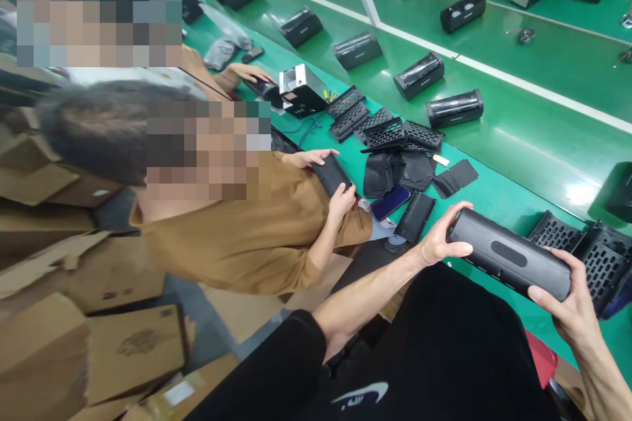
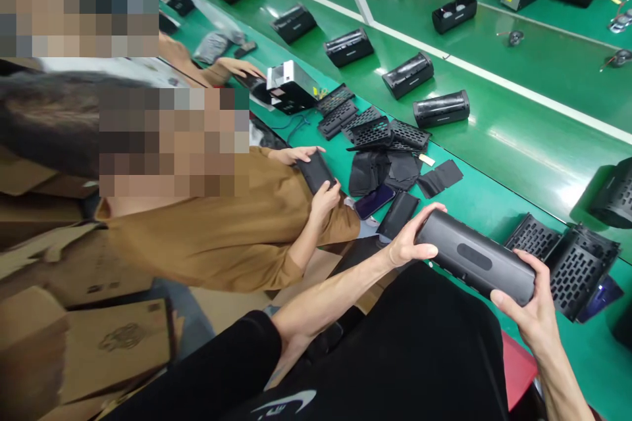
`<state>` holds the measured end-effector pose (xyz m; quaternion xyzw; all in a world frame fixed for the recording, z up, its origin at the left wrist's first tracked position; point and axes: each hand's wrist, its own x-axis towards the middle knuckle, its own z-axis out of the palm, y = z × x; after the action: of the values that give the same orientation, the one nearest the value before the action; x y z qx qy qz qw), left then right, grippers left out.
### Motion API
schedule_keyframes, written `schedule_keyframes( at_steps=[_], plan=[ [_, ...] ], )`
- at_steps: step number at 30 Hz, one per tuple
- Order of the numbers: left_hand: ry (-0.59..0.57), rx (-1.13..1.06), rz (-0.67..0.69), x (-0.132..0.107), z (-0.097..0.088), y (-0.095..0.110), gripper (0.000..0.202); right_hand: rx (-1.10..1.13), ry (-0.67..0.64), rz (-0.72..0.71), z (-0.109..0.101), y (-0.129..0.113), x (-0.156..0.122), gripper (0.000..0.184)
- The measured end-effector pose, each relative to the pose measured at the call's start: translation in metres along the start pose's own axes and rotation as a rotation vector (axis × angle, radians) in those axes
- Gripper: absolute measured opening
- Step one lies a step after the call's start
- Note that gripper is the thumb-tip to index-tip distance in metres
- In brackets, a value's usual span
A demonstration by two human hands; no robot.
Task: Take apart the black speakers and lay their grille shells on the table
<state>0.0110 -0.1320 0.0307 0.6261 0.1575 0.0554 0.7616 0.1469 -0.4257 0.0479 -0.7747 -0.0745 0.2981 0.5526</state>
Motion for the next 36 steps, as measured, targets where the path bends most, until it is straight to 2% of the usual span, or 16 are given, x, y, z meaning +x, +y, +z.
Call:
schedule_keyframes(
  at_steps=[4,8,10,13,16,18,20,22,24,27,31,36],
  plan=[
    [0.056,-0.032,-0.067,-0.002,0.002,-0.013,0.100,0.044,-0.035,0.075,0.012,-0.006,-0.004,0.096],
    [-0.073,-0.046,-0.102,-0.009,-0.005,-0.009,0.102,0.065,-0.087,0.105,0.013,-0.017,-0.014,0.100],
    [-0.099,-0.042,-0.099,-0.015,-0.007,-0.002,0.100,0.006,-0.097,0.086,0.007,-0.017,-0.020,0.095],
    [-0.069,-0.074,-0.085,-0.023,-0.005,0.008,0.097,-0.132,-0.066,-0.001,0.002,-0.012,-0.028,0.090],
    [-0.018,-0.078,-0.100,-0.028,0.000,0.004,0.098,-0.127,-0.003,-0.022,0.007,-0.004,-0.033,0.084],
    [0.039,-0.107,-0.175,-0.027,0.003,-0.005,0.097,-0.042,0.019,0.062,0.015,0.001,-0.032,0.081],
    [0.064,-0.172,-0.303,-0.024,0.002,-0.017,0.092,0.080,0.000,0.239,0.022,0.004,-0.029,0.082],
    [0.037,-0.220,-0.409,-0.021,-0.002,-0.027,0.089,0.192,-0.051,0.452,0.025,0.004,-0.026,0.084],
    [0.000,-0.248,-0.447,-0.017,-0.006,-0.032,0.088,0.263,-0.103,0.575,0.024,0.002,-0.025,0.084],
    [0.032,-0.324,-0.419,-0.014,-0.004,-0.033,0.088,0.298,-0.112,0.539,0.021,0.000,-0.026,0.080],
    [0.119,-0.354,-0.357,-0.013,0.007,-0.036,0.074,0.300,-0.047,0.481,0.023,0.008,-0.023,0.068],
    [0.120,-0.306,-0.488,-0.014,0.001,-0.047,0.072,0.257,-0.060,0.550,0.023,0.017,-0.018,0.056]
  ],
)
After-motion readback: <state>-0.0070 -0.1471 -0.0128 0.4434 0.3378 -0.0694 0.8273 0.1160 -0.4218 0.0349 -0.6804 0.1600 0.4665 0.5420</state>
